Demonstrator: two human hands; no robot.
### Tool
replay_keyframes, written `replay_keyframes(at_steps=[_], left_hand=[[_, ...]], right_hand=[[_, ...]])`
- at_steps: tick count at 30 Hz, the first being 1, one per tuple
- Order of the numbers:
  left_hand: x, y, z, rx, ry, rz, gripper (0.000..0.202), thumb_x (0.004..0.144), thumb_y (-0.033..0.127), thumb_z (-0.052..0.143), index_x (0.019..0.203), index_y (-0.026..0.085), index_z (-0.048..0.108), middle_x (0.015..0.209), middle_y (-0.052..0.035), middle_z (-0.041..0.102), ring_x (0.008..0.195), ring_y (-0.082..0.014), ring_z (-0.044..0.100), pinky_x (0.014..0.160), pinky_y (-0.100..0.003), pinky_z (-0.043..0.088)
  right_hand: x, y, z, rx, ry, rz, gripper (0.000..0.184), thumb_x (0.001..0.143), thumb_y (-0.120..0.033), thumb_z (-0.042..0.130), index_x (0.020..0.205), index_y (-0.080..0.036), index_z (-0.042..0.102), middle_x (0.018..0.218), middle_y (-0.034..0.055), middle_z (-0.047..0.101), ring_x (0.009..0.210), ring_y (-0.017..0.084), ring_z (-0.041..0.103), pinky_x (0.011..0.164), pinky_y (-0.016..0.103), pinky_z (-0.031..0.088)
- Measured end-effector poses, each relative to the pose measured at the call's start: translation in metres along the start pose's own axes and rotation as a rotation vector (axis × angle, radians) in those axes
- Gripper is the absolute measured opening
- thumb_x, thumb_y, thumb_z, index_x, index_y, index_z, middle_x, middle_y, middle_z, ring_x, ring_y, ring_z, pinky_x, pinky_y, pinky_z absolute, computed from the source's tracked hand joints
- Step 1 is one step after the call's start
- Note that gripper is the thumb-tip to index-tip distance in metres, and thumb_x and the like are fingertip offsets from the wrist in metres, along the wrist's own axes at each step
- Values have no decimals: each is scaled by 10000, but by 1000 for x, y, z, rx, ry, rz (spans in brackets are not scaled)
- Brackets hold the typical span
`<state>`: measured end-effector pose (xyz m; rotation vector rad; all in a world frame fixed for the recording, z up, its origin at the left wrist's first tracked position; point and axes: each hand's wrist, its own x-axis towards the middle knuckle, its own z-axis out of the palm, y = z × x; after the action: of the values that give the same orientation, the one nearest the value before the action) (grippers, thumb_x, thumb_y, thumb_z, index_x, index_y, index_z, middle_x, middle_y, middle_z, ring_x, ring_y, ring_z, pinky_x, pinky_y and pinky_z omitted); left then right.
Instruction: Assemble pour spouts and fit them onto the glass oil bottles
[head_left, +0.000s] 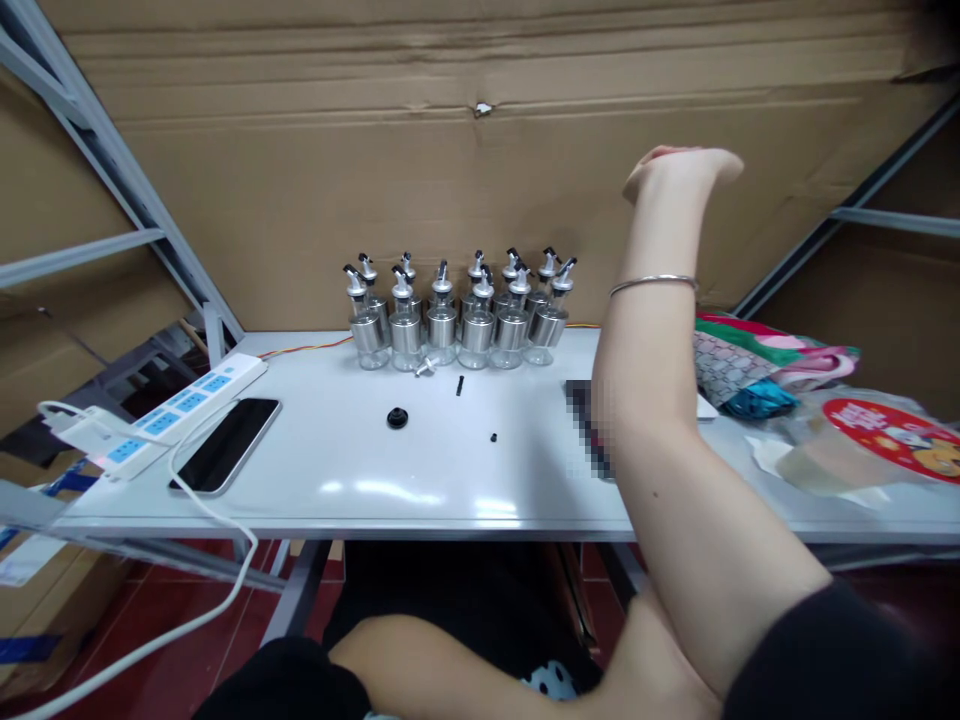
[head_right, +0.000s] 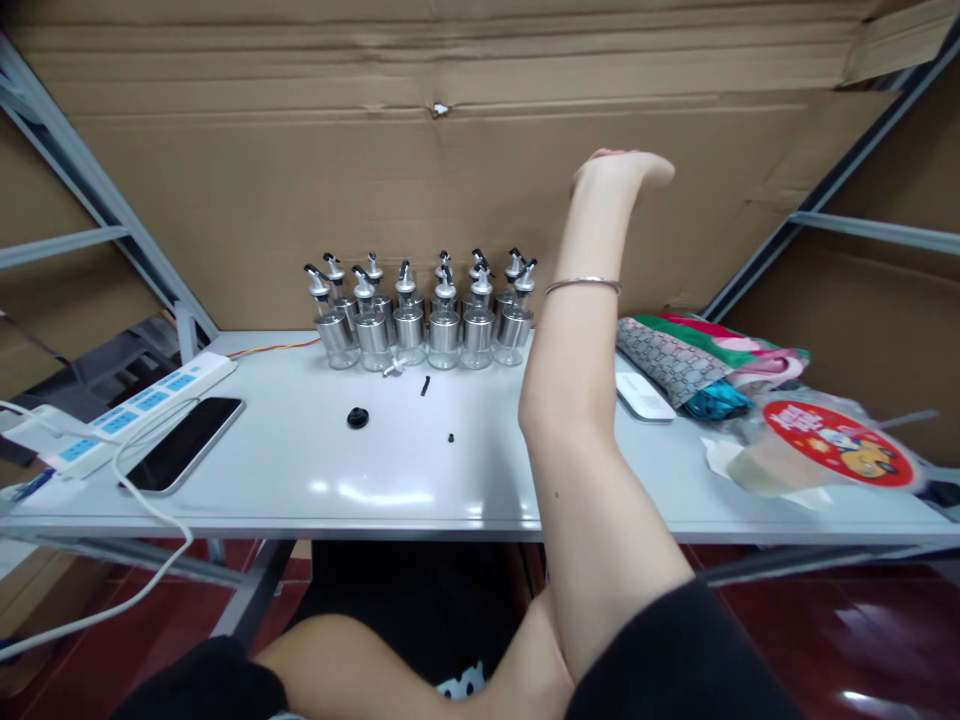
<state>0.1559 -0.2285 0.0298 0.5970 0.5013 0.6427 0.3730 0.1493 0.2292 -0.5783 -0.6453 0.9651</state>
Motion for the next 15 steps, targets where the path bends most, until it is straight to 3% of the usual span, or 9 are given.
replay_keyframes(at_steps=[3,5,8,10,13,15], left_hand=[[-2,6,-11,54,-40,-7,820,401,570,839,1025,70,657,1072,-155,676,1208,-420,487,1040,-521,371],[-1,9,-13,41,-31,-47,826,377,593,834,969,39,672,1039,-181,682,1130,-425,549,995,-528,409],[3,10,-13,4,43,-62,867,401,657,795,959,5,666,1045,-221,670,1112,-416,563,1010,-520,392],[6,9,-15,-39,65,-95,973,405,689,776,1069,-5,621,1103,-241,643,1145,-403,545,1027,-501,378],[12,6,-21,-79,49,-247,1040,500,755,685,1241,45,517,1216,-220,591,1208,-340,513,1061,-452,345],[17,0,-26,-48,27,-373,925,640,818,495,1184,73,569,1143,-188,632,1184,-311,533,1071,-452,315]], right_hand=[[-19,-2,5,191,329,-52,417,761,-349,-312,474,-273,-19,236,-57,68,210,-31,139,337,138,210],[-31,1,8,289,451,-119,435,848,-391,-181,475,-277,10,233,-75,95,219,-27,144,331,136,217],[-47,12,8,366,512,-195,440,890,-365,-40,468,-287,59,265,-96,139,229,-21,173,338,150,239],[-61,22,7,365,523,-236,407,864,-323,-44,480,-292,89,316,-103,153,228,-15,175,343,171,228],[-90,41,9,304,505,-372,345,854,-265,3,541,-272,148,412,-112,172,255,-15,188,364,167,198],[-113,57,14,255,491,-489,285,870,-236,135,603,-252,237,465,-115,188,297,0,229,380,163,200]])
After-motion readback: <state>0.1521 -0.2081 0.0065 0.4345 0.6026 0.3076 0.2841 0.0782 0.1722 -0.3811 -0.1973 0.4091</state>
